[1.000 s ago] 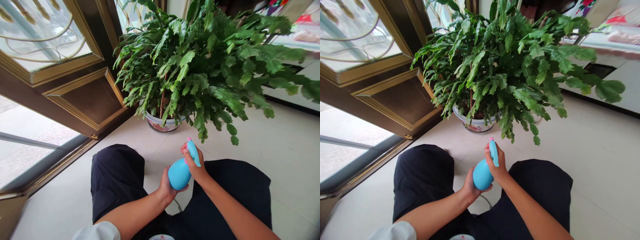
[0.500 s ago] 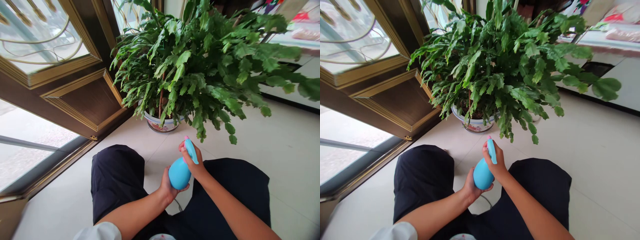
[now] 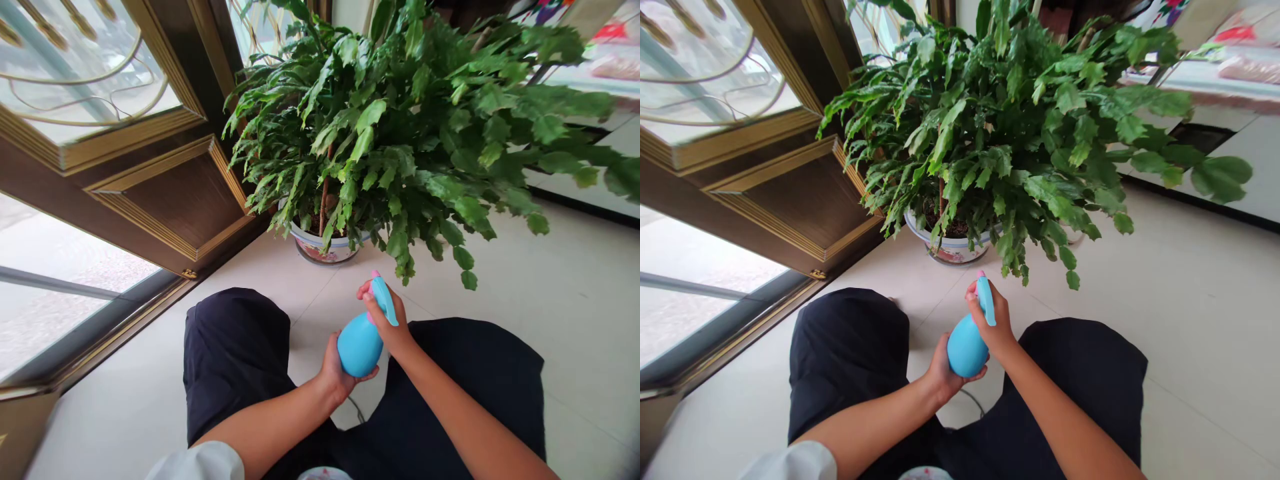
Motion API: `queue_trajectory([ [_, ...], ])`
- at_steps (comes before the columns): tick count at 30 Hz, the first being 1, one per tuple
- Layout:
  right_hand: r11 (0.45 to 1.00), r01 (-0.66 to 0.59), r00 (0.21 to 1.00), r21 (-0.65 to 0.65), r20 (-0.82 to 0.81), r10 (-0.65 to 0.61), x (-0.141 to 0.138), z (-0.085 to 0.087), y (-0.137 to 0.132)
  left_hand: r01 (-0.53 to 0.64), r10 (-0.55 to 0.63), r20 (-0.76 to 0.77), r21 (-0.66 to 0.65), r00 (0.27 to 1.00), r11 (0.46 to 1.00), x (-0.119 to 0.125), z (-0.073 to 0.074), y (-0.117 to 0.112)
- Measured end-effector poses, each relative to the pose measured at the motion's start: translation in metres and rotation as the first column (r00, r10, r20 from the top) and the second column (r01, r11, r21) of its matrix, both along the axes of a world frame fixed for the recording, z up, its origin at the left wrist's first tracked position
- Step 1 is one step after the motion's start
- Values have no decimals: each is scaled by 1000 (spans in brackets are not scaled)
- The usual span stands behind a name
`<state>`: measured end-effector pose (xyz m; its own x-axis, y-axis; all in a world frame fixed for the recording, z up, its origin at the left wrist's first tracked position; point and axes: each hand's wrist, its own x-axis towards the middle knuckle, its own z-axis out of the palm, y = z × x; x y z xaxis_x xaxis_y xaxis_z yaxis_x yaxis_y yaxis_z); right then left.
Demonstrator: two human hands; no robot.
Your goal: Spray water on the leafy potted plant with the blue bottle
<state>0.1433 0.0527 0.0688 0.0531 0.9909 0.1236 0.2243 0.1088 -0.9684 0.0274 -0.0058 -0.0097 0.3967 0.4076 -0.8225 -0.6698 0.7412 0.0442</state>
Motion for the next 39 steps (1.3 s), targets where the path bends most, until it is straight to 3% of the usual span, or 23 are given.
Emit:
queue_trajectory([
  [9, 998, -35, 998, 59, 52, 32, 0, 2, -1, -24, 24, -46, -5, 999, 1000, 2, 16, 0],
  [15, 963, -225, 974, 147, 15, 225, -7, 12, 0, -211, 218, -131, 68, 967, 975, 0, 20, -2],
  [21, 939, -241, 970, 244, 39, 239, -12, 18, -4, -294, 310, -101, 148, 945, 944, -4, 24, -2],
  [34, 924, -297, 951, 241, -9, 308, -17, 17, 6, -279, 292, -84, 138, 953, 950, -7, 27, -3],
  [39, 932, -289, 952, 220, -40, 304, -15, 16, 7, -291, 302, -79, 126, 950, 948, -5, 21, -4],
])
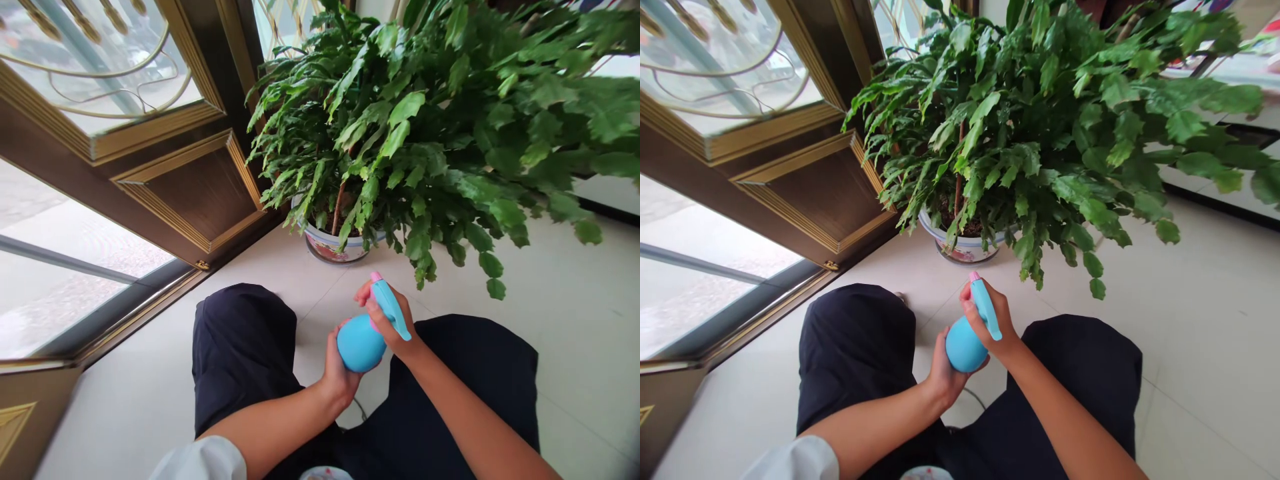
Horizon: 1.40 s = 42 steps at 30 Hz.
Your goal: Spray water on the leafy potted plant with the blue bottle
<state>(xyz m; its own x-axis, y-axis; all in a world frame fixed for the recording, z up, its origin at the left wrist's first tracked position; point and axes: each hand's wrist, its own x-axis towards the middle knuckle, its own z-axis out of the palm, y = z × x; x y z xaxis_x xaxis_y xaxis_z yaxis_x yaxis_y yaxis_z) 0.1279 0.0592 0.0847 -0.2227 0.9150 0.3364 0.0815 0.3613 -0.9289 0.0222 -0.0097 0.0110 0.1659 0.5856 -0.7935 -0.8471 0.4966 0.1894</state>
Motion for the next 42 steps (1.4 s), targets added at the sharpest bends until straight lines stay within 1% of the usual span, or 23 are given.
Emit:
queue_trajectory([
  [3, 1000, -18, 1000, 10, 0, 18, 3, -2, 2, 2, 0, -55, 41, 998, 999, 2, -9, -1],
  [6, 997, -48, 999, 59, 2, 48, 11, 0, 2, 100, -58, -236, 167, 970, 981, -3, -11, 5],
  [8, 992, -98, 995, 75, 5, 98, 16, 4, 0, 166, -19, -432, 305, 902, 938, -15, -3, 16],
  [9, 989, -131, 991, 70, 5, 131, 18, 6, -1, 208, 44, -532, 403, 845, 891, -24, 5, 24],
  [10, 984, -169, 986, 57, 3, 169, 20, 8, -3, 264, 129, -619, 502, 774, 824, -34, 14, 33],
  [11, 977, -210, 978, 37, 0, 210, 21, 10, -5, 346, 206, -667, 595, 716, 726, -44, 24, 42],
  [12, 968, -251, 968, 14, -5, 251, 21, 11, -7, 452, 252, -690, 662, 678, 598, -54, 34, 51],
  [13, 956, -292, 956, -11, -8, 292, 21, 11, -8, 560, 287, -711, 691, 643, 457, -62, 44, 58],
  [14, 943, -331, 944, -33, -10, 331, 20, 10, -10, 646, 313, -731, 682, 606, 342, -69, 54, 64],
  [16, 922, -381, 924, -67, -7, 382, 18, 7, -14, 751, 371, -751, 635, 546, 180, -76, 67, 70],
  [18, 914, -398, 917, -85, -1, 399, 17, 4, -17, 815, 415, -762, 574, 497, 78, -76, 74, 69],
  [20, 913, -398, 917, -94, 2, 400, 16, 0, -20, 846, 458, -761, 532, 459, 38, -71, 75, 65],
  [23, 913, -398, 917, -91, 4, 400, 15, -2, -23, 858, 542, -733, 512, 411, 42, -63, 72, 60],
  [26, 919, -388, 921, -64, 16, 390, 13, -2, -25, 872, 636, -677, 489, 370, 13, -59, 69, 59],
  [29, 925, -376, 925, -49, 40, 378, 13, -1, -27, 892, 670, -666, 452, 328, 12, -60, 68, 60],
  [32, 928, -371, 926, -38, 65, 373, 13, 0, -27, 914, 589, -747, 404, 309, 33, -64, 70, 62],
  [35, 935, -356, 930, -11, 99, 355, 14, 1, -27, 883, 449, -801, 467, 397, 52, -65, 69, 61],
  [36, 942, -334, 937, -2, 111, 333, 14, 1, -27, 846, 398, -797, 526, 454, 86, -63, 67, 60],
  [37, 955, -298, 948, 5, 118, 295, 14, 1, -27, 795, 347, -783, 589, 517, 146, -59, 62, 57],
  [38, 970, -245, 963, 12, 119, 241, 15, 1, -27, 731, 289, -764, 641, 577, 236, -54, 56, 54],
  [40, 994, -106, 989, 12, 101, 104, 16, 1, -26, 599, 139, -720, 655, 680, 460, -41, 40, 46],
  [41, 1000, -30, 996, 6, 83, 30, 17, 1, -25, 543, 45, -695, 599, 718, 589, -33, 31, 42],
  [42, 999, 38, 997, -3, 68, -38, 18, 1, -25, 504, -68, -646, 521, 760, 689, -26, 21, 38],
])
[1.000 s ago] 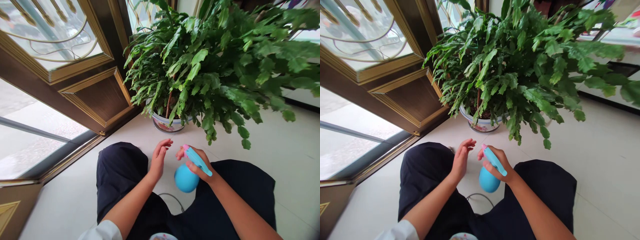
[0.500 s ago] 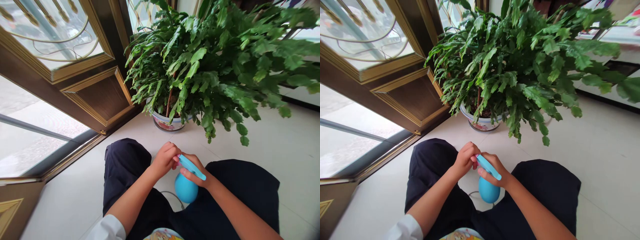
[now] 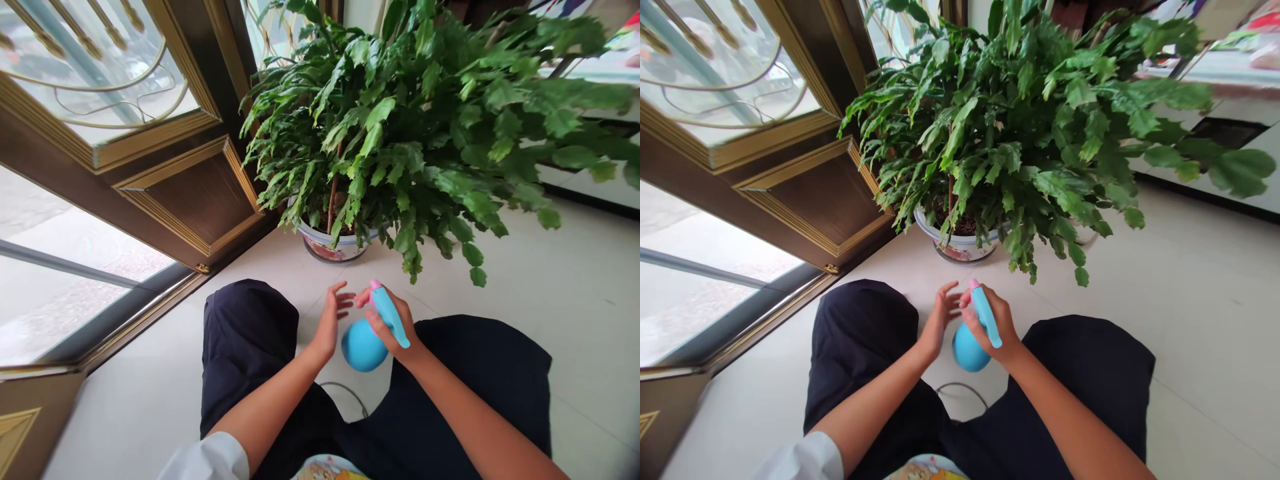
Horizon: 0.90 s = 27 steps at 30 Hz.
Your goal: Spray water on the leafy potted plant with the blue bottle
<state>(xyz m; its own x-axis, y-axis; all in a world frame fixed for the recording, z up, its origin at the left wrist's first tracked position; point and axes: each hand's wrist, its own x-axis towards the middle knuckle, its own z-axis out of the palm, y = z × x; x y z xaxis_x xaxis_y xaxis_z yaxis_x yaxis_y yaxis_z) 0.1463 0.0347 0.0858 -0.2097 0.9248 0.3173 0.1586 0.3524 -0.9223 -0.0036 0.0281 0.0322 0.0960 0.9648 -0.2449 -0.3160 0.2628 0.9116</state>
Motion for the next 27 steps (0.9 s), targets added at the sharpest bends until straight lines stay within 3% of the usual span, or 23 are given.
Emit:
queue_trajectory([
  [1, 998, 57, 998, -11, -6, -57, 1, 0, 1, 62, -51, 86, -133, 995, 989, 7, -9, -3],
  [3, 990, 137, 991, -24, 5, -137, 3, -2, 3, 159, -125, 168, -206, 978, 966, 17, -25, -7],
  [7, 982, 187, 982, -35, 35, -186, 2, -10, 5, 189, -115, 214, -365, 970, 912, 20, -47, -3],
  [11, 978, 195, 980, -74, 59, -191, -4, -16, 5, 222, 19, 334, -666, 942, 712, 15, -64, -3],
  [13, 977, 209, 975, -52, 93, -204, -5, -16, 4, 336, 25, 447, -707, 894, 622, 17, -70, -8],
  [14, 975, 219, 970, -31, 111, -215, -4, -15, 4, 390, 25, 507, -693, 862, 606, 19, -71, -11],
  [16, 971, 239, 961, 3, 143, -237, -1, -13, 3, 446, 45, 598, -644, 800, 622, 23, -70, -16],
  [19, 962, 272, 949, 41, 154, -275, 6, -8, 1, 422, 94, 638, -605, 765, 675, 29, -61, -20],
  [23, 954, 270, 953, 129, 106, -284, 17, -3, -3, 485, 39, 714, -514, 699, 708, 29, -50, -22],
  [27, 974, 200, 977, 105, 55, -206, 21, 3, -8, 495, -7, 725, -462, 688, 736, 28, -44, -28],
])
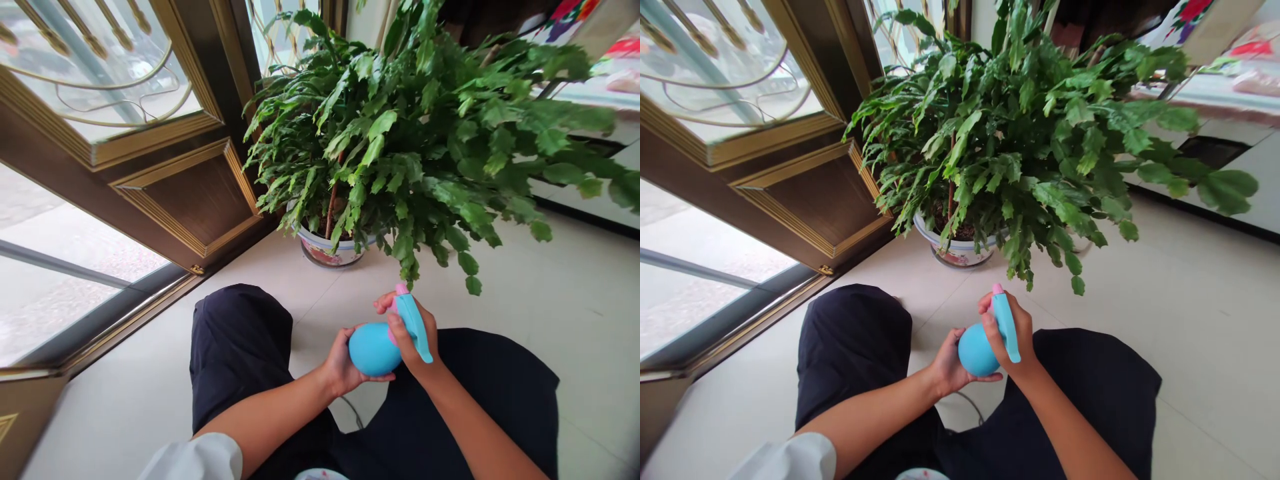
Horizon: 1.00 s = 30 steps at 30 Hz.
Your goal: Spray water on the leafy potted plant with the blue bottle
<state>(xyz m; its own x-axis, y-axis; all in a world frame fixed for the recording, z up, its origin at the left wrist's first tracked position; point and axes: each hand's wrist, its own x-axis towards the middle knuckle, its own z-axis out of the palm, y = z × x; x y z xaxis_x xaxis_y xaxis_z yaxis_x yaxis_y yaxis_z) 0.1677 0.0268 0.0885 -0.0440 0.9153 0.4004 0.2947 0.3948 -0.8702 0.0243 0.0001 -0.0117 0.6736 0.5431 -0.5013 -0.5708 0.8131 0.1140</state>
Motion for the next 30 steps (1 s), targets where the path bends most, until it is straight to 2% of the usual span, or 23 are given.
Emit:
queue_trajectory([
  [3, 995, -99, 995, -21, 4, 99, -1, 3, -3, -11, 10, -46, -24, 999, 1000, 1, 4, -5],
  [6, 986, -168, 986, 4, 15, 168, -6, 3, -3, -73, 63, -118, -80, 991, 994, 2, 10, -10],
  [13, 980, -199, 979, -2, 48, 199, -21, 4, 0, -180, 140, -217, -177, 966, 968, 0, 20, -16],
  [23, 970, -243, 969, -10, 44, 244, -40, 6, 10, -230, 192, -191, -201, 963, 952, -19, 14, -13],
  [30, 954, -299, 954, -15, 27, 300, -58, 6, 14, -283, 238, -221, -203, 946, 937, -33, 18, -13],
])
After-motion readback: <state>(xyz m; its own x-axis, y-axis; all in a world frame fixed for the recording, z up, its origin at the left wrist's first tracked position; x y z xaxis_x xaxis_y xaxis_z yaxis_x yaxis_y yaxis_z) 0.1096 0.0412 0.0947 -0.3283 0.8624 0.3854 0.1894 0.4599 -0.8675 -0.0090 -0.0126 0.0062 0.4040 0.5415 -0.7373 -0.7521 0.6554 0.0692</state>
